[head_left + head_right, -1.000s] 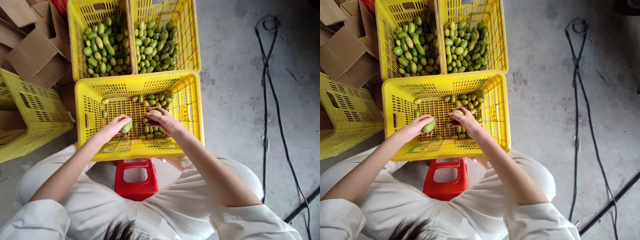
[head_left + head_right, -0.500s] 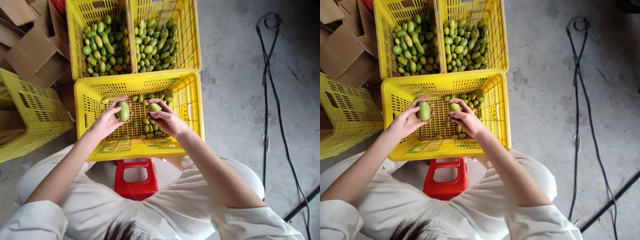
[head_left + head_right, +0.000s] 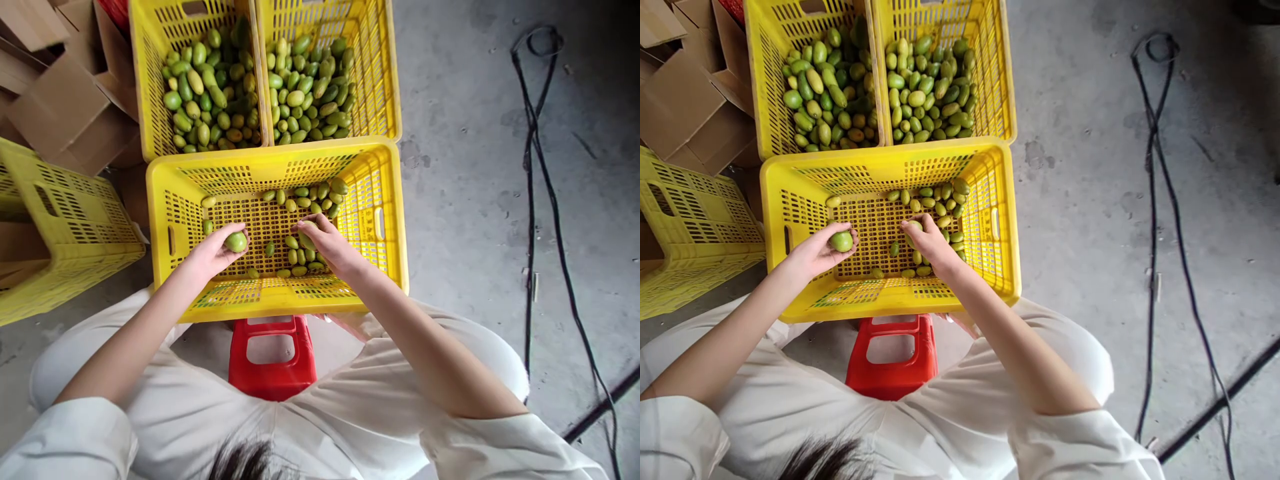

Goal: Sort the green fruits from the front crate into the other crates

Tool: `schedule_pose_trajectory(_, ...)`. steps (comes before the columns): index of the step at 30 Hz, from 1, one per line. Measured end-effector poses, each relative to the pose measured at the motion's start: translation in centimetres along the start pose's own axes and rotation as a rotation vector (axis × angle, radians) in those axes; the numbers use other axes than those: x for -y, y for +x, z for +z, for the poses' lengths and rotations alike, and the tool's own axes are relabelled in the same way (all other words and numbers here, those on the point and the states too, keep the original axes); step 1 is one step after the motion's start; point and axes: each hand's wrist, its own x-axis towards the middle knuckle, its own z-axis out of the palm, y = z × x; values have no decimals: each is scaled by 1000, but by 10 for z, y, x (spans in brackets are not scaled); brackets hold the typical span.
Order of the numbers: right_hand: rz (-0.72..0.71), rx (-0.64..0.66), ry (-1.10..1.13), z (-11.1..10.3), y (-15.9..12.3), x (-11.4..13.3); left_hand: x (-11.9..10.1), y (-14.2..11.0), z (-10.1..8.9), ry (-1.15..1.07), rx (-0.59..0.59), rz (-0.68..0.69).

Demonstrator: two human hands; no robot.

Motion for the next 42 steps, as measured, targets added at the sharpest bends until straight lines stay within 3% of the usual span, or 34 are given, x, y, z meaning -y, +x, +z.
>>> schedule_pose_trajectory(3,8,9,37,-2,4,0,-5,-3,2,-17,18,-4)
schedule_pose_trajectory(7,10,78,161,-7,7,4,-12,-14,6,-24,144,6)
schedule_pose_trajectory(13,-275,48,380,-14,5,13,-14,-20,6,100,387,225)
schedule_pose_trajectory(15,-288,53,352,-18,8,11,-11,-14,3,211,442,293)
schedule_pose_trajectory(17,-178,59,268,-20,13,4,-6,-6,-1,302,413,285)
schedule_pose_trajectory(20,122,17,130,-21,18,-15,3,2,-6,332,316,179)
schedule_pose_trajectory(23,286,-3,170,-19,17,-36,12,2,-8,303,273,55)
schedule_pose_trajectory(26,319,-2,314,-18,13,-51,18,-1,-11,287,206,-14)
schedule_pose_trajectory(31,421,-176,492,-24,8,-71,23,-5,-23,195,102,-91)
schedule_pose_trajectory(37,474,-295,475,-26,0,-99,28,-6,-44,47,79,-135)
schedule_pose_trajectory(42,455,-268,455,-14,-5,-105,29,-12,-57,23,63,-110)
